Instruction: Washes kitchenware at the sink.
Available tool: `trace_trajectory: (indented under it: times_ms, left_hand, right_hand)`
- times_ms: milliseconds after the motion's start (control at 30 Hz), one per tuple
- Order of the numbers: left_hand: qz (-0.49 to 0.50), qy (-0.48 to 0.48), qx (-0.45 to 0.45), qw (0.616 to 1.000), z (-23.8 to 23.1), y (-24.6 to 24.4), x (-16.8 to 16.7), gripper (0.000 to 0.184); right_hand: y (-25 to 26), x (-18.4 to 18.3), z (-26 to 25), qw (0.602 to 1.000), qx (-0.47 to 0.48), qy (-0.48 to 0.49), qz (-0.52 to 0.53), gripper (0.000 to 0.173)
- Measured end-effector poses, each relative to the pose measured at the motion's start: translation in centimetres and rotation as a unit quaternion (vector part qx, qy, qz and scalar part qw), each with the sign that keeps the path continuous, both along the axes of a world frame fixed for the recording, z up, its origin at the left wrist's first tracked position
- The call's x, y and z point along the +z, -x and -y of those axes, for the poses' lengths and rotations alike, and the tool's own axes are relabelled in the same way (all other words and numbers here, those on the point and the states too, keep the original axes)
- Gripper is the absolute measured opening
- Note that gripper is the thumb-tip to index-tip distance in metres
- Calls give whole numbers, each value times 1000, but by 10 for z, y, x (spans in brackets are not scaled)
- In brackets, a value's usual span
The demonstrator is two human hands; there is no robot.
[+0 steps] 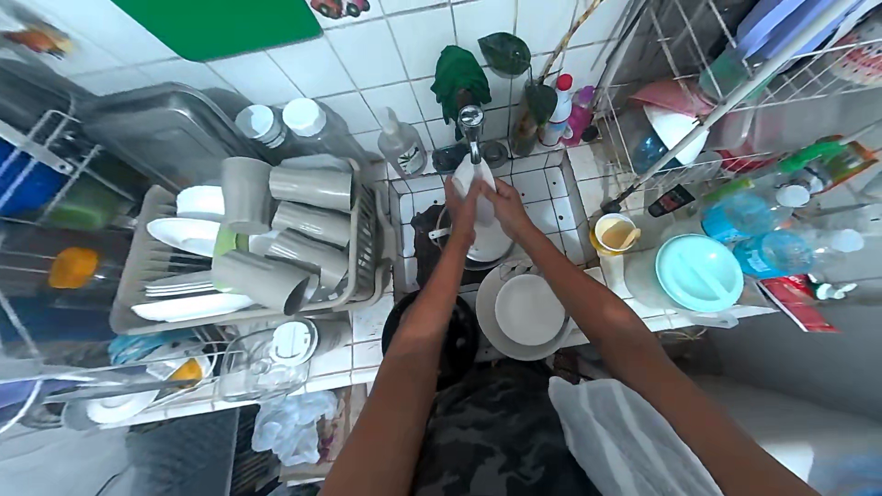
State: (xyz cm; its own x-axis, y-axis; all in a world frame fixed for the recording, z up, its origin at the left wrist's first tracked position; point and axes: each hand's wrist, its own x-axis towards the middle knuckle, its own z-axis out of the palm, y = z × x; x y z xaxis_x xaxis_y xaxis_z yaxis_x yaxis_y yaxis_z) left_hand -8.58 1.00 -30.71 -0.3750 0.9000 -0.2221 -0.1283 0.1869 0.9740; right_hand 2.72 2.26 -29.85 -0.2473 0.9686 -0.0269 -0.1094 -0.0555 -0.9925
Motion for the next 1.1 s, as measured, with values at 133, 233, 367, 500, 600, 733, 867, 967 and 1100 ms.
trace_trajectory:
  times_ms: [133,233,367,500,600,733,867,967,1100]
  left_hand:
    - [16,-1,43,999,-11,-11,-4,90]
    - [62,-13,-28,998,-22,-5,7,62]
    - [249,-11,-103,963,-25,6,21,50]
    - [238,14,-99,966,-18,20,12,52]
    - [300,4,-94,949,-3,31,4,51]
    - [266,56,-21,962,2,29,6,46]
    - [130,108,-28,985,-6,22,3,47]
    - [-132,113,-116,978,-3,26,0,40]
    - [-438,165,-186,864,3,40,-11,52]
  right_hand:
    - [-1,12,8,998,-4,16,60,35]
    - [-14,25,20,997,19,1,71,35]
    - [-28,30,28,999,30,21,38,32]
    - [-41,29,27,999,49,22,-4,32]
    - [-54,45,37,995,89,47,5,30]
    - [-64,46,44,991,93,92,19,32]
    - [-74,42,52,991,32,124,-37,31]
    - [-91,60,68,994,-45,100,-22,32]
    - [-124,55,55,968,-222,15,-116,32]
